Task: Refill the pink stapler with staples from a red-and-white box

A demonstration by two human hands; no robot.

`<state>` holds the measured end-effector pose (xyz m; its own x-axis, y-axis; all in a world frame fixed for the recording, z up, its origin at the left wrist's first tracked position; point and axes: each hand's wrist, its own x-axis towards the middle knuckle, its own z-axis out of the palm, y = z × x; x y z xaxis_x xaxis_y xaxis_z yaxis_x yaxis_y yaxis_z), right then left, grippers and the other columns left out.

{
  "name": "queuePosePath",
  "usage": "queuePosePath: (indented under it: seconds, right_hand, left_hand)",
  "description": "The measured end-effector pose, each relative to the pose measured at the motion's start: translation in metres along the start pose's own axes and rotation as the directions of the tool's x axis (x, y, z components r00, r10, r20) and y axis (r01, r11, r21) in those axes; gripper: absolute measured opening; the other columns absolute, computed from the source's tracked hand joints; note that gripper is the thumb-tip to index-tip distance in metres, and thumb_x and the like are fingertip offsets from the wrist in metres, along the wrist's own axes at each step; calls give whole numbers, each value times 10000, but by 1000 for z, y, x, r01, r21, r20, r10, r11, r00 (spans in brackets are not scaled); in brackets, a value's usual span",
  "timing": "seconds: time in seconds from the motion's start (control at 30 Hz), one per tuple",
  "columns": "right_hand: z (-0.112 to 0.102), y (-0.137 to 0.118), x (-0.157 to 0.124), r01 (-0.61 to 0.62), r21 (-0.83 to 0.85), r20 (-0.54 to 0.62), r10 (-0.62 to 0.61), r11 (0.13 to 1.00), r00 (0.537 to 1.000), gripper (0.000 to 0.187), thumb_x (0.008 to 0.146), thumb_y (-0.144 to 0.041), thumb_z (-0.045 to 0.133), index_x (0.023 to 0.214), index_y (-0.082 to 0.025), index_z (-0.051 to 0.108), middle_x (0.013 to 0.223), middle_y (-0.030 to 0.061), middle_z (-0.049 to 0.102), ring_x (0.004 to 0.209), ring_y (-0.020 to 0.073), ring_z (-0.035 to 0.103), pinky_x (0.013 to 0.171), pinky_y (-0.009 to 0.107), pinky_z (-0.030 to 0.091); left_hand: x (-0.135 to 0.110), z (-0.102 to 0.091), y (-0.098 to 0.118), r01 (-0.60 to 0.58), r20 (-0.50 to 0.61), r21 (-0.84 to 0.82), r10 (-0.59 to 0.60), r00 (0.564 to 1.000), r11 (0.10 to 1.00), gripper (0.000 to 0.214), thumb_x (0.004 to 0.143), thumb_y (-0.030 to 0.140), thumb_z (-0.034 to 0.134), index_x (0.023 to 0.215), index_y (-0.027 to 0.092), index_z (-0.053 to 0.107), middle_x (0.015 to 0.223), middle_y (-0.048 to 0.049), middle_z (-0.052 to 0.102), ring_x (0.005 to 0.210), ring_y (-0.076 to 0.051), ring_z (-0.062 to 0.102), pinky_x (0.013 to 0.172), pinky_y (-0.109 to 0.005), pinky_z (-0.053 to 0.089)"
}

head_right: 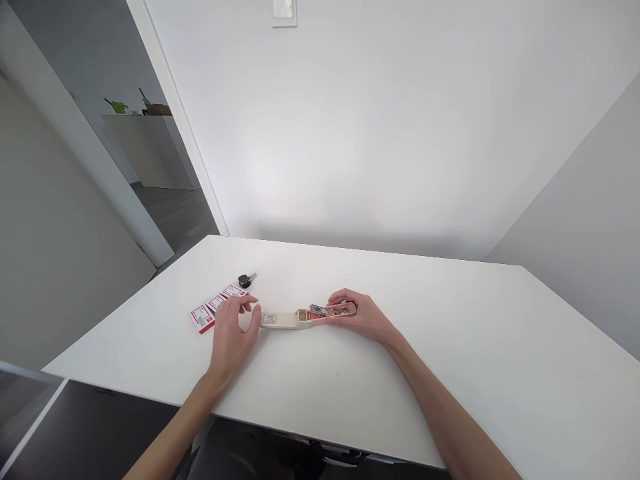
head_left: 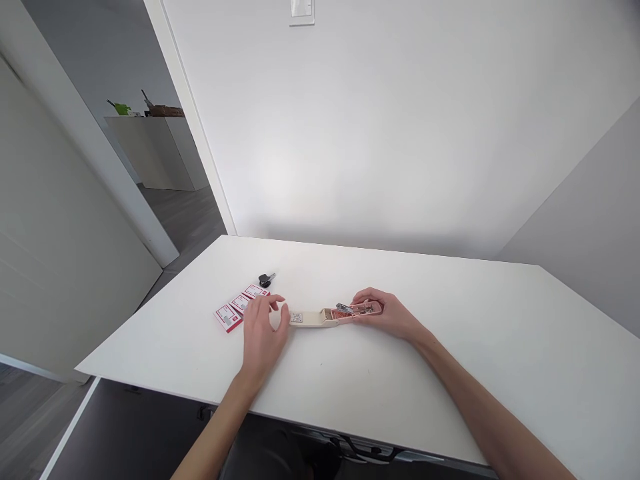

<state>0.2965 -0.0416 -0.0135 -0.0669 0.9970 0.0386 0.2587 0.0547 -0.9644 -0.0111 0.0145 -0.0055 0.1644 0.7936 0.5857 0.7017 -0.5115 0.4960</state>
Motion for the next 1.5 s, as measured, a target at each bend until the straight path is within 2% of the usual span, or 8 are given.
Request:
queuePosePath:
  seconds: [0.17, 0.3, 0.47, 0.6, 0.77, 1.03, 1.33, 1.5]
  right_hand:
    - [1, 2, 1, 40, -45, 7, -40, 998, 999, 396, 769, -462, 845, 1078, -265, 695, 1173, 47, 747, 1103, 253, 722, 915, 404, 581]
    - [1, 2, 1, 45, -44, 19, -44, 998, 999, 397, 770, -470, 840, 1079, -265, 699, 1175, 50, 744, 1094, 257, 721, 927, 423, 580]
    - [0, 2, 1, 46, -20, 22, -45, 999, 999, 463, 744, -474, 866, 1126, -267, 707, 1198, 66, 741, 1092, 266, 714, 917, 433, 577]
    - [0, 2, 2, 39, -63, -66, -43, 997, 997, 468, 811, -517, 810, 1190, -263, 704, 1176, 72, 755, 1000, 229, 694, 899, 420, 556]
    - [-1, 2, 3, 25, -30, -134, -29, 999, 991, 443, 896, -590, 696, 1197, -265, 705, 1123, 65, 755, 921, 211, 716, 842, 393, 572]
    - [0, -2, 2, 13, 58, -139, -5, 998, 990, 495, 866, -642, 723, 1179, -258, 716, 1100, 71, 758, 965, 244, 736, 852, 406, 589]
    - [1, -2, 2, -21, 82, -125, 31, 996, 992, 451, 868, -630, 729, 1155, -282, 726, 1129, 71, 770, 1054, 275, 728, 901, 419, 580]
    - [2, -2, 2, -22, 87, -134, 33, 996, 990, 474, 849, -638, 746, 1155, -276, 729, 1098, 71, 773, 1046, 283, 742, 886, 418, 585]
  left_hand:
    - [8, -10, -24, 10, -46, 279, 2, 999, 960, 345, 965, 393, 553, 1250, 201, 584, 1298, -162, 580, 1224, -377, 496, 1056, -548, 391]
    - [13, -22, -46, 5, -31, 396, 8, 999, 918, 498, 942, 449, 552, 1349, 161, 532, 1397, -199, 544, 1321, -410, 447, 1134, -583, 326]
    - [16, -26, -61, 50, -26, 398, -43, 999, 916, 614, 919, 556, 549, 1373, 146, 501, 1393, -206, 595, 1374, -399, 468, 1216, -582, 255]
    - [23, -22, -65, 77, 44, 394, -103, 994, 916, 702, 913, 636, 530, 1400, 134, 473, 1381, -214, 647, 1389, -393, 514, 1264, -598, 157]
    - [34, -21, -69, 102, 105, 360, -149, 983, 927, 744, 923, 687, 503, 1419, 134, 465, 1330, -203, 696, 1307, -393, 590, 1240, -583, 230]
    - [29, -29, -69, 109, 46, 227, -122, 991, 968, 742, 908, 712, 548, 1410, 168, 495, 1385, -187, 653, 1282, -387, 583, 1164, -559, 373]
    - [25, -40, -56, 282, -72, -262, -310, 948, 923, 625, 898, 647, 667, 1339, 254, 464, 1486, -151, 574, 1287, -318, 631, 815, -395, 582]
    - [23, -45, -52, 320, -91, -364, -375, 922, 875, 571, 942, 633, 614, 1334, 257, 441, 1504, -161, 544, 1313, -314, 619, 692, -330, 585]
